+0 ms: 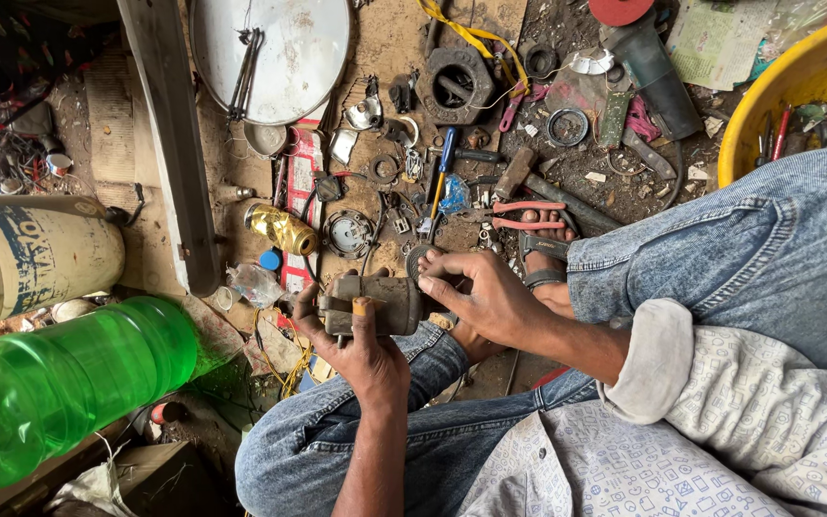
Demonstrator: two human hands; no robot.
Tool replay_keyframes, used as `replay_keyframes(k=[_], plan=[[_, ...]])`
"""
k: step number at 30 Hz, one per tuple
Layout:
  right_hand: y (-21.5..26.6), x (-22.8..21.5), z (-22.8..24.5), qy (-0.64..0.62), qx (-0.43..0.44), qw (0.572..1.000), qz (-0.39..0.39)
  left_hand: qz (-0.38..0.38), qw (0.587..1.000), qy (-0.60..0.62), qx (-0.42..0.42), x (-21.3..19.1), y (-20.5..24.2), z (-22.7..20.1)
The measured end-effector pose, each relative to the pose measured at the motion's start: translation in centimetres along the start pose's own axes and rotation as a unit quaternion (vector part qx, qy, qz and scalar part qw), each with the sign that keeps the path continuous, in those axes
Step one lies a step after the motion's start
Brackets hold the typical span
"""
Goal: The person sits on the floor and uses pliers to manipulate a small metal component on a cylindrical mechanical part. The person repeatedly grips and adjusts the component while holding the part steady with the other hand.
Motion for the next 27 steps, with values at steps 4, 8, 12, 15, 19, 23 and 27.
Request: replay_keyframes(k=[4, 8, 12, 15, 19, 23, 27], plan=[[0.1, 0.0, -0.1, -0.022, -0.009, 1.0, 0.0, -0.001, 1.0, -0.009, -0.003, 0.0, 0.0, 0.1], [0.2, 0.5, -1.4, -0.154, 0.104, 0.982, 0.028, 0.001, 0.998, 0.045, -0.033, 0.5, -0.1, 0.4], [0.0, 0.0, -0.2, -0.093, 0.044, 0.994, 0.023, -0.003, 0.998, 0.05, -0.041, 0.6, 0.1, 0.1], [-0.1, -0.6, 0.8, 0.022, -0.033, 0.999, -0.005, 0.0, 0.998, 0.04, -0.04, 0.8, 0.1, 0.0], [-0.1, 0.0, 0.5, -0.059, -0.015, 0.998, 0.02, 0.005, 0.999, 0.031, -0.035, 1.0, 0.1, -0.2], [0.0, 0.0, 0.5, -0.15, 0.021, 0.988, 0.039, 0.006, 0.999, 0.041, -0.035, 1.1, 0.1, 0.0], [-0.2, -0.5, 1.2, -0.037, 0.022, 0.999, 0.024, 0.008, 0.999, 0.045, -0.028, 0.7, 0.0, 0.0]])
Point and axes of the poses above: each hand's wrist, its own y-axis away from the middle knuckle, its own x-axis out of the palm, z = x × y, the point moved 8 cm from there along -y, towards the middle knuckle, and after that the axes turned 3 degrees about y, right-handed, at the moved point
